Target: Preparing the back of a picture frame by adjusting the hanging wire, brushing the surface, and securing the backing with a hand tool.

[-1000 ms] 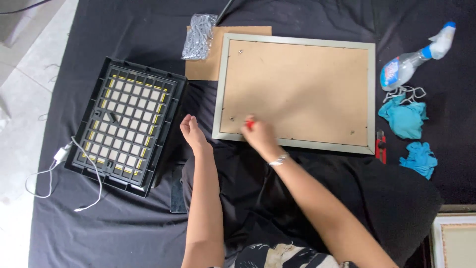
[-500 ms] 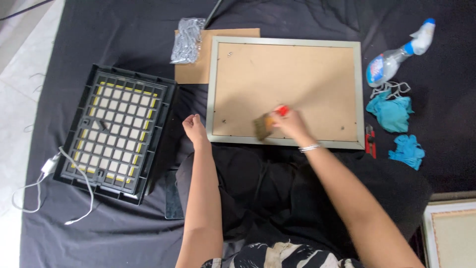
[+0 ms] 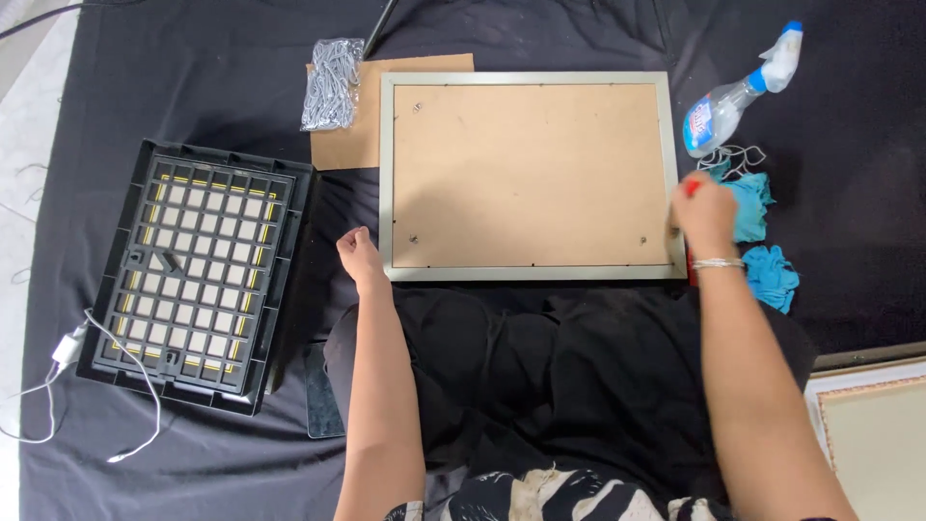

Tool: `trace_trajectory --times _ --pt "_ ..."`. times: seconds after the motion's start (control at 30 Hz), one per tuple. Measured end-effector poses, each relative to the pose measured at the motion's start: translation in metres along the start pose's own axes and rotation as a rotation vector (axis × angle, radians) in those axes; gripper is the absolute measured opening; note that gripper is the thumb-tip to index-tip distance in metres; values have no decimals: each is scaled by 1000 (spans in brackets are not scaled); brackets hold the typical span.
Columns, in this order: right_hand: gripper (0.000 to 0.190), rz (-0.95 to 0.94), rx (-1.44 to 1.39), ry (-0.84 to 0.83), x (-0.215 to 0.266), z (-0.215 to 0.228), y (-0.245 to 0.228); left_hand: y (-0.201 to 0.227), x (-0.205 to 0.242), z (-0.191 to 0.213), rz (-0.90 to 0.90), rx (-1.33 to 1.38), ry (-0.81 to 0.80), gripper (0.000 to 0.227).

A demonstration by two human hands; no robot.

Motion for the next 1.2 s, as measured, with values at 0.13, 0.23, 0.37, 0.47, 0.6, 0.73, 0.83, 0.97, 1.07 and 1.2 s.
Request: trace_trajectory --times 0.13,0.23,0.37,0.47,0.6,0.73,0.83,0.97,1.07,1.2 --pt "22 -9 47 -68 16 -37 -112 8 9 2 7 10 -3 30" --pt "34 44 -189 -148 42 -56 -229 6 7 -3 23 45 -13 31" --pt "36 191 -401 -246 76 -107 -351 8 8 1 44 48 -32 28" --pt "37 188 -636 -428 99 -123 -422 2 1 -4 86 59 -52 30" --pt "22 78 -1017 -576 104 -145 -450 17 2 -5 96 172 -33 31" --pt "26 -17 -998 -542 76 -140 -391 0 -3 -13 102 7 -123 37" --pt "28 -179 -1052 -489 49 -113 -320 15 7 -9 42 -307 -179 46" --pt "32 -112 -979 -302 4 -63 -197 2 -3 -28 15 -261 -298 55" --pt "33 0 -692 -123 -25 -26 -91 0 -5 -29 7 -316 -331 59" --pt "22 165 64 209 -56 21 15 55 47 13 -2 -250 -341 60"
Point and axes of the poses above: each hand's wrist, its own x-axis away from the middle knuckle, its own z-axis out of the back of the hand, y = z × x, the point moved 4 cm from there along -x, towards the middle knuckle, and after that the axes turned 13 degrees about -x, right-handed, at the moved point
